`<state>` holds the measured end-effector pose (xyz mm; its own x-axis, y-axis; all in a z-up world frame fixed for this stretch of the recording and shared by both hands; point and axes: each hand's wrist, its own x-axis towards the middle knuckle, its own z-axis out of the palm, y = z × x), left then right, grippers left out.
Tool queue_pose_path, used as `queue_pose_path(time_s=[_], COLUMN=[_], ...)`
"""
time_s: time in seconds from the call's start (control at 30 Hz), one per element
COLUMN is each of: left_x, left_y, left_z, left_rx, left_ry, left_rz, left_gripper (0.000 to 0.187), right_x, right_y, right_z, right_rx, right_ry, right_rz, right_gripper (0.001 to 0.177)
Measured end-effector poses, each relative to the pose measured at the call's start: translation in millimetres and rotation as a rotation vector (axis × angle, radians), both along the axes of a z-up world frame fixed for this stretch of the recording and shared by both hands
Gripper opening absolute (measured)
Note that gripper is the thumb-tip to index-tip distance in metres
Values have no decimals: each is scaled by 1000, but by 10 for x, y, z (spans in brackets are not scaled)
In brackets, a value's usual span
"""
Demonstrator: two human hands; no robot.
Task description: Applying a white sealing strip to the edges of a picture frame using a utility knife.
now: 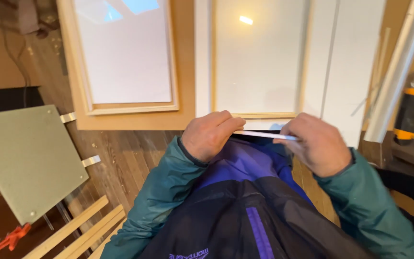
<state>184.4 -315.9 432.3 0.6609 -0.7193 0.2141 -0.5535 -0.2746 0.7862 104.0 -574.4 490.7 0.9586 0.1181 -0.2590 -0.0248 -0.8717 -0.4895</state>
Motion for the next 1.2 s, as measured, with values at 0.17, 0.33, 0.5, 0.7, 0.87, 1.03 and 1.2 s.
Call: queue_pose_path(time_s=[0.17,0.33,0.5,0.7,0.87,1.03,1.2], left_x=[6,16,110,122,43,23,45], left_y=[-325,-506,-504,20,437,1040,1497], left_z=[3,70,229,3,-36,-224,-188], left_rx=[28,30,-24,-32,46,134,146], left_ry=[8,-40,-52,-17,-76,-108,-185], left_rz=[9,50,305,540,613,836,894], left_gripper=[13,21,43,43,38,26,21], right_x=[-163,-165,-201,81,207,136,575], right_y=[-114,-228,-498,-788,-756,-833,-211], right_z=[8,20,-69,-489,-560,-571,-259], right_rx=[130,196,211,253,227,112,53], right_ry=[-55,-88,-29,23,-5,-213,-257], right_rz=[-54,-58,-200,-706,-738,-514,-388], right_gripper=[29,15,15,21,25,15,14])
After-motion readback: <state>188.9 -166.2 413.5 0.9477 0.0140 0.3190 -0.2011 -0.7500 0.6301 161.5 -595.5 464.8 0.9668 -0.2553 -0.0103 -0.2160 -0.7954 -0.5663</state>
